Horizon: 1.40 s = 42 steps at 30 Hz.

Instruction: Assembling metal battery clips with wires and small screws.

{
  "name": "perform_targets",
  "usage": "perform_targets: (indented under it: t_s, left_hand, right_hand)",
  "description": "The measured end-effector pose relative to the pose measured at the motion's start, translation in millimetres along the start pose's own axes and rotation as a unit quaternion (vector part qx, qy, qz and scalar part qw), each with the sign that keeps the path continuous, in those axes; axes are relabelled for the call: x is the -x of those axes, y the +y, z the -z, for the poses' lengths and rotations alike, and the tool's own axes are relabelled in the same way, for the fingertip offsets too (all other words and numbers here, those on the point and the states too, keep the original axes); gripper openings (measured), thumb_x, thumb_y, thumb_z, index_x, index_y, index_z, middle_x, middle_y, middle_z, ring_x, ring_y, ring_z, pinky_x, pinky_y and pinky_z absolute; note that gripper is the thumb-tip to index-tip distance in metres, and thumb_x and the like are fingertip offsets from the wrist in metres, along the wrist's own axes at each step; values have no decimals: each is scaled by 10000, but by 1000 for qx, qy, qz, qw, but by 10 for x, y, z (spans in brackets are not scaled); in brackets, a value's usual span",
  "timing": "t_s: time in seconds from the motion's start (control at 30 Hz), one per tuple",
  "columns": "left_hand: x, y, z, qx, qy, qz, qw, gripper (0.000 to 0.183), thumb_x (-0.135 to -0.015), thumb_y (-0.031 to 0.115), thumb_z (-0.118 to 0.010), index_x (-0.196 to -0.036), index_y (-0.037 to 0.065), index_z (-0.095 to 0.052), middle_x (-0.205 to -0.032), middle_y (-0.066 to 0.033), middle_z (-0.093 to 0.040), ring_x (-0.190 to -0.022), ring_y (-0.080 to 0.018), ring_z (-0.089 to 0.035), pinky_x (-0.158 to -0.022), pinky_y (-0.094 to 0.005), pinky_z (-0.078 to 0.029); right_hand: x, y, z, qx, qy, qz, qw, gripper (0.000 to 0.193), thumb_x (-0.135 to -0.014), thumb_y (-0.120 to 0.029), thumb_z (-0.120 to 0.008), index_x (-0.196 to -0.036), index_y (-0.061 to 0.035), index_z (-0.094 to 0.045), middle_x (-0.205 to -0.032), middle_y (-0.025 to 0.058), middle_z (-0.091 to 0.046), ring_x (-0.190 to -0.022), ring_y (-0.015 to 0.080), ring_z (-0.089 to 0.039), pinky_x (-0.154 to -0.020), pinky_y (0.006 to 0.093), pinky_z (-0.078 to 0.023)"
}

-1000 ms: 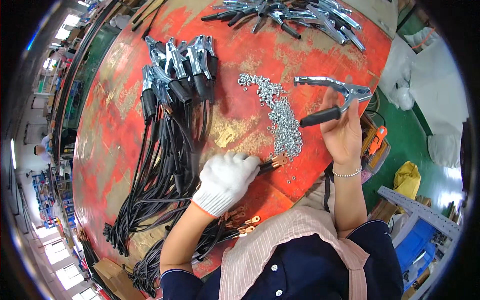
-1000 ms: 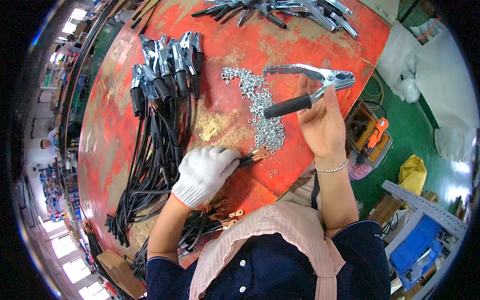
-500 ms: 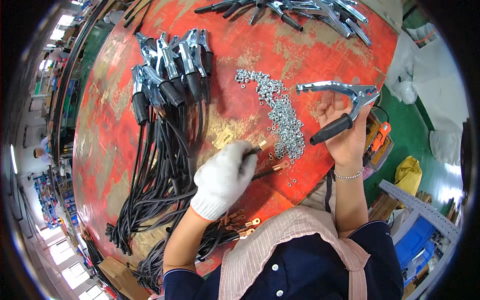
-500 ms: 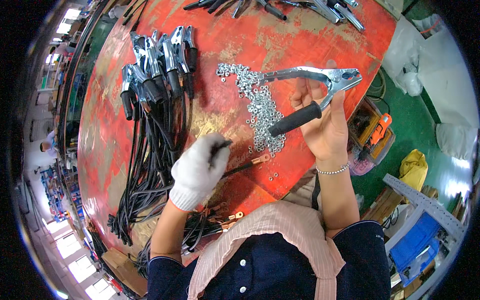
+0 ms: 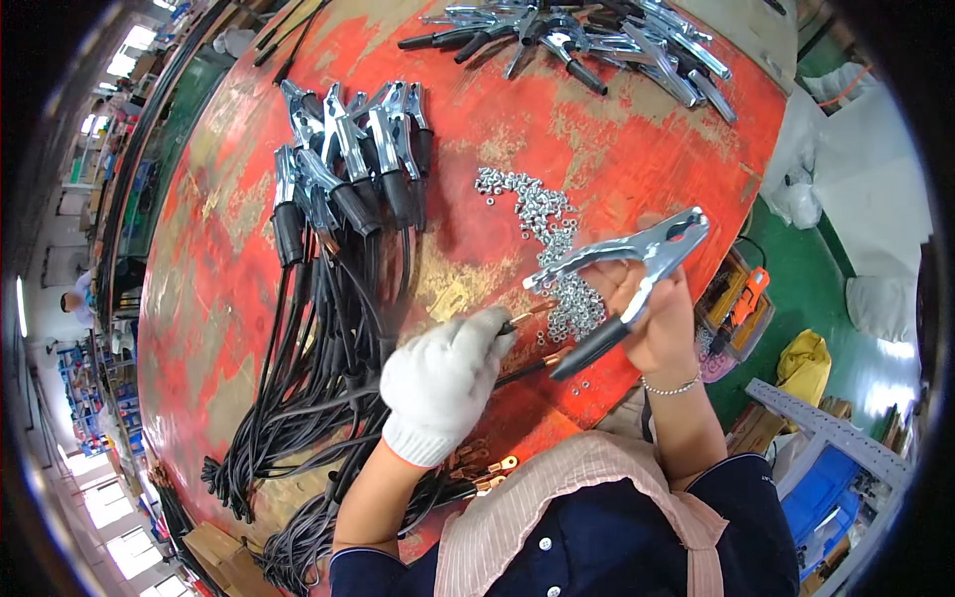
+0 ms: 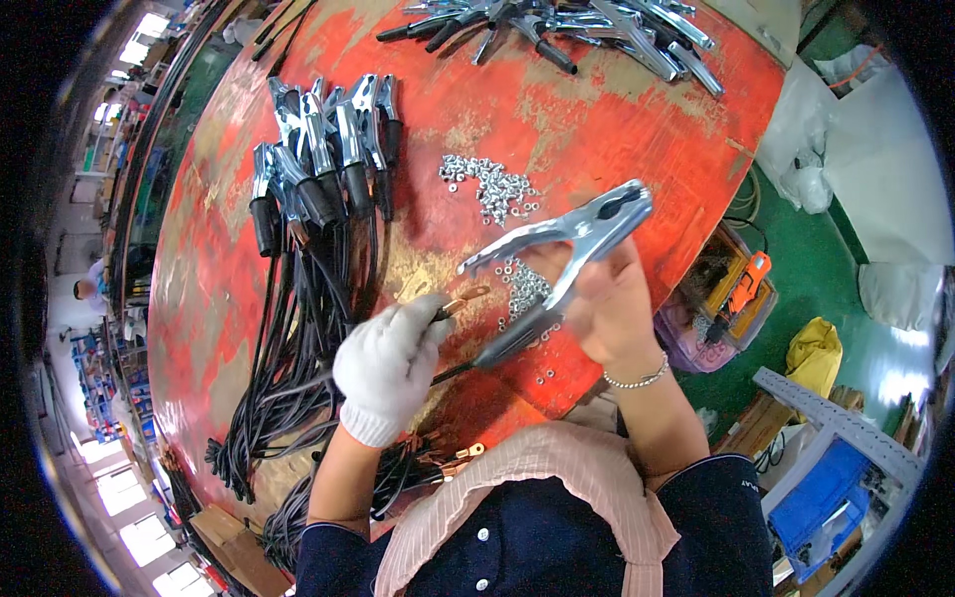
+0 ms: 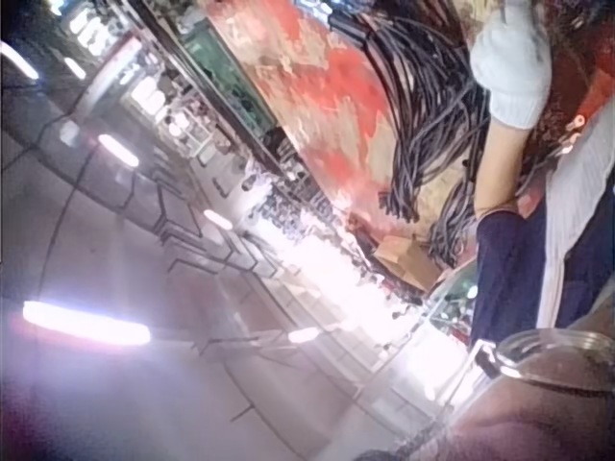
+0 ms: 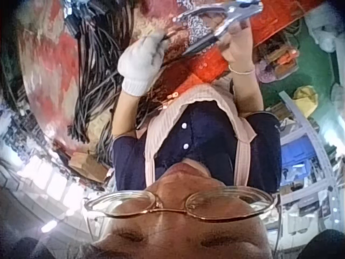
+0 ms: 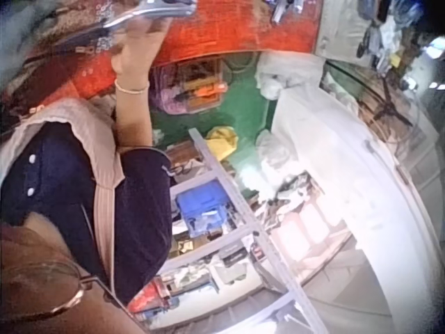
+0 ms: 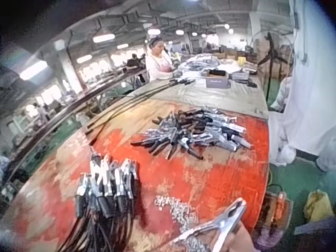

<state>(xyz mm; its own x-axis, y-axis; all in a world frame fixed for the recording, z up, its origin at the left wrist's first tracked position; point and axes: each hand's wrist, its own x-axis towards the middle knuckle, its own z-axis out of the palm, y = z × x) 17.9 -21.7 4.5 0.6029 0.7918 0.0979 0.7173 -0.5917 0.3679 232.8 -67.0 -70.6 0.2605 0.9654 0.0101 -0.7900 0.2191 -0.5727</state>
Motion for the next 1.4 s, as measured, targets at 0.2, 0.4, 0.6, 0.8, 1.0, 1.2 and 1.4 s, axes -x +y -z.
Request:
perform_targets:
  t_s: [0.2, 0.4, 0.6, 0.8, 1.0, 1.2, 1.4]
  left_hand:
    - [-11, 11, 40, 211, -112, 153, 959, 234, -878, 319, -643, -882, 89, -687, -734, -137, -660, -668, -305, -663, -598, -376, -497]
    - [-85, 20, 50, 192, -147, 175, 954, 351, -879, 408, -637, -784, 74, -689, -656, -154, -618, -622, -300, -642, -563, -372, -473]
    - [-71, 29, 22, 152, -104, 161, 970, 369, -869, 428, -645, -755, 80, -688, -634, -148, -606, -591, -297, -633, -536, -390, -457]
    - [-79, 53, 15, 116, -73, 136, 981, 376, -866, 426, -645, -714, 84, -684, -607, -144, -597, -558, -310, -621, -513, -404, -444]
    - [-112, 67, 34, 118, -118, 166, 972, 307, -873, 362, -650, -789, 71, -699, -647, -149, -608, -597, -316, -622, -538, -382, -461]
    - [-154, 117, -92, 187, 43, 53, 980, 182, -897, 212, -609, -1037, 104, -654, -718, -125, -657, -668, -321, -660, -582, -417, -501]
    - [-126, 42, -27, 277, -89, 102, 951, 193, -925, 143, -543, -1057, 37, -635, -775, -119, -664, -703, -282, -668, -645, -364, -513]
  right_hand:
    - [81, 73, -199, 40, -1, -29, 999, 673, -758, -113, -811, -1307, -52, -427, -1175, 166, -593, -1152, 339, -584, -954, 489, -501]
    - [145, 31, -402, 70, -13, -26, 997, 762, -704, -177, -871, -1291, -50, -403, -1170, 170, -589, -1142, 320, -593, -917, 416, -524]
    - [205, 11, -478, 157, 16, -12, 987, 815, -688, -412, -848, -1257, -35, -403, -1137, 176, -598, -1098, 363, -617, -923, 499, -546]
    - [240, 47, -483, 156, 38, 13, 987, 825, -691, -422, -844, -1262, -29, -396, -1138, 171, -592, -1107, 374, -612, -927, 504, -543]
    - [275, 41, -483, 129, 29, 10, 991, 717, -781, -361, -792, -1272, -25, -390, -1168, 165, -570, -1126, 359, -598, -947, 479, -520]
    - [237, 52, -377, 133, -48, -9, 990, 673, -864, -389, -703, -1316, 0, -391, -1209, 159, -551, -1169, 337, -568, -966, 436, -489]
    - [-747, -9, 66, 247, -66, -109, 961, 480, -986, -414, -473, -1237, -16, -567, -1052, 146, -648, -964, 254, -657, -855, 358, -520]
